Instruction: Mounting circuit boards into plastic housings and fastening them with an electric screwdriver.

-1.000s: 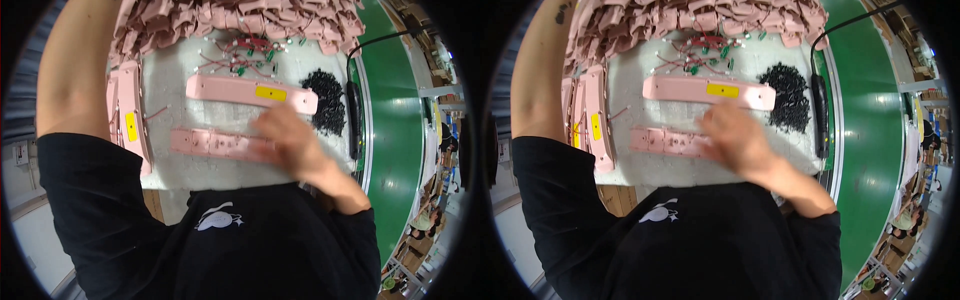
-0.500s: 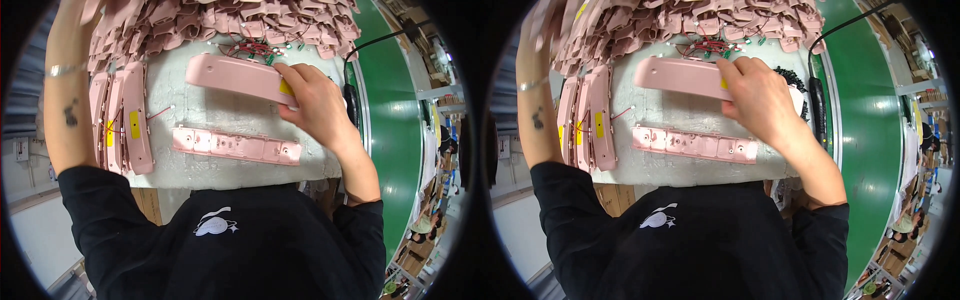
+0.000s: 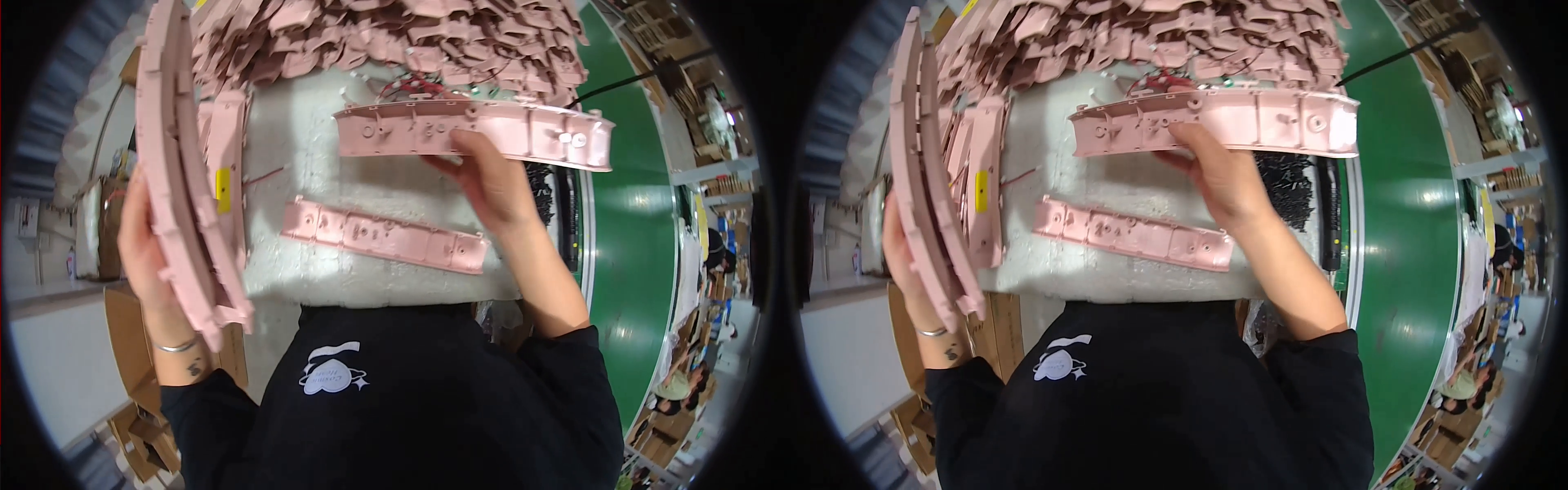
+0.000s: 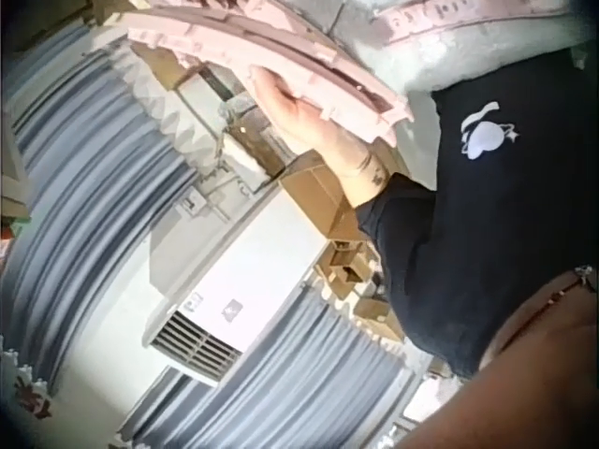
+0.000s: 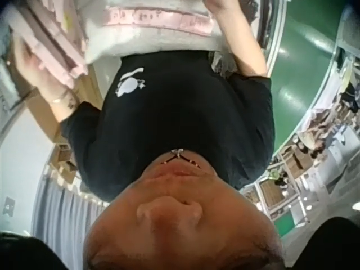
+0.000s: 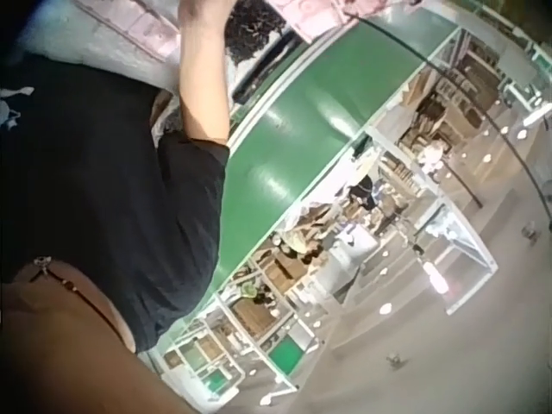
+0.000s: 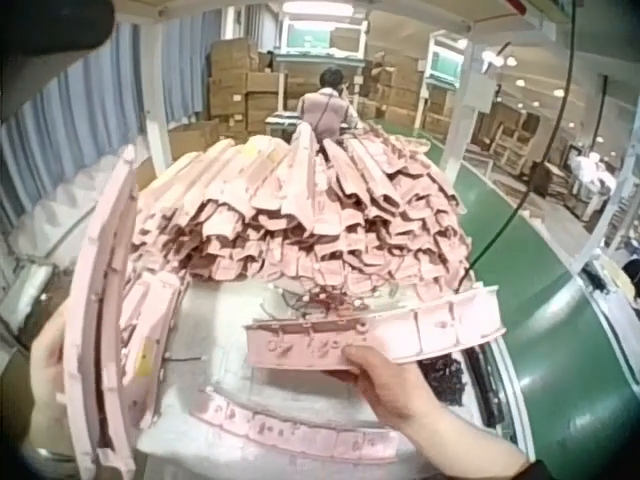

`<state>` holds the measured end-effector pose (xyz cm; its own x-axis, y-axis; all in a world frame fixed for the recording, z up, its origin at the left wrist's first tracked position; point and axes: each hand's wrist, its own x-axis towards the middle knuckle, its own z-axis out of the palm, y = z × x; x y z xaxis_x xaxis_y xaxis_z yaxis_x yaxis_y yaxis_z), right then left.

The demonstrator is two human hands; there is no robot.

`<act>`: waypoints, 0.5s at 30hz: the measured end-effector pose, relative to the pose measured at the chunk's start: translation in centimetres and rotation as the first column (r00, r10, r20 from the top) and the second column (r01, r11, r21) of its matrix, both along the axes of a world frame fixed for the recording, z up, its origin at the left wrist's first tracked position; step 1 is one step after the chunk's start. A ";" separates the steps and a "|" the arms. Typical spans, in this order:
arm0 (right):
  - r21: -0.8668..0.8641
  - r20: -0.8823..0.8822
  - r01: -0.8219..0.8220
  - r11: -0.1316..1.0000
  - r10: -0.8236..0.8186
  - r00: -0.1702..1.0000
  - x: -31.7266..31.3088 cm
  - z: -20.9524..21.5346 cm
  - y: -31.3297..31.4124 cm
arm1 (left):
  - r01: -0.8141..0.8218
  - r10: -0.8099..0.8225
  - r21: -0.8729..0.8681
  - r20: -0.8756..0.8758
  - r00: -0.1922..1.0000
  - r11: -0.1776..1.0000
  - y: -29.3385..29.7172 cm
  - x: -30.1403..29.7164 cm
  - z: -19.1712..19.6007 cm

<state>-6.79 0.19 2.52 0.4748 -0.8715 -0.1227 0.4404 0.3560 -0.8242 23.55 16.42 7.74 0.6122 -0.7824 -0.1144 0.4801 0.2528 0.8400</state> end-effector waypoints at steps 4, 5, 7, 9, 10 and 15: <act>0.280 0.072 -0.108 0.954 0.091 0.993 1.8 -1.9 2.3 | -0.077 0.073 0.016 0.184 0.980 0.997 2.0 -5.0 -1.8; 0.339 0.104 -0.210 0.917 0.185 0.977 1.9 -1.8 2.8 | -0.105 0.093 0.040 0.222 0.971 0.994 2.2 -6.2 -2.0; 0.387 0.050 -0.282 0.878 0.286 0.957 1.2 -1.2 4.2 | -0.129 0.117 0.050 0.194 0.974 0.990 2.5 -7.4 -3.0; 0.410 -0.016 -0.469 0.782 0.521 0.854 -0.3 0.3 4.8 | -0.097 0.089 0.057 0.131 0.987 0.994 3.4 -8.0 -3.8; 0.407 -0.012 -0.481 0.777 0.531 0.848 -1.1 0.8 5.0 | -0.096 0.090 0.056 0.103 0.991 0.994 3.6 -8.3 -4.4; -0.685 -0.721 -0.588 0.430 -0.285 0.632 -1.2 -0.1 4.2 | 0.018 -0.018 0.000 0.118 0.993 1.000 4.1 -9.0 -7.0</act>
<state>-7.97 4.43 2.42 0.7504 -0.6151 0.2420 -0.3475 -0.6785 -0.6471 14.52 20.49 0.71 0.6074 -0.7933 -0.0412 0.3816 0.2460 0.8910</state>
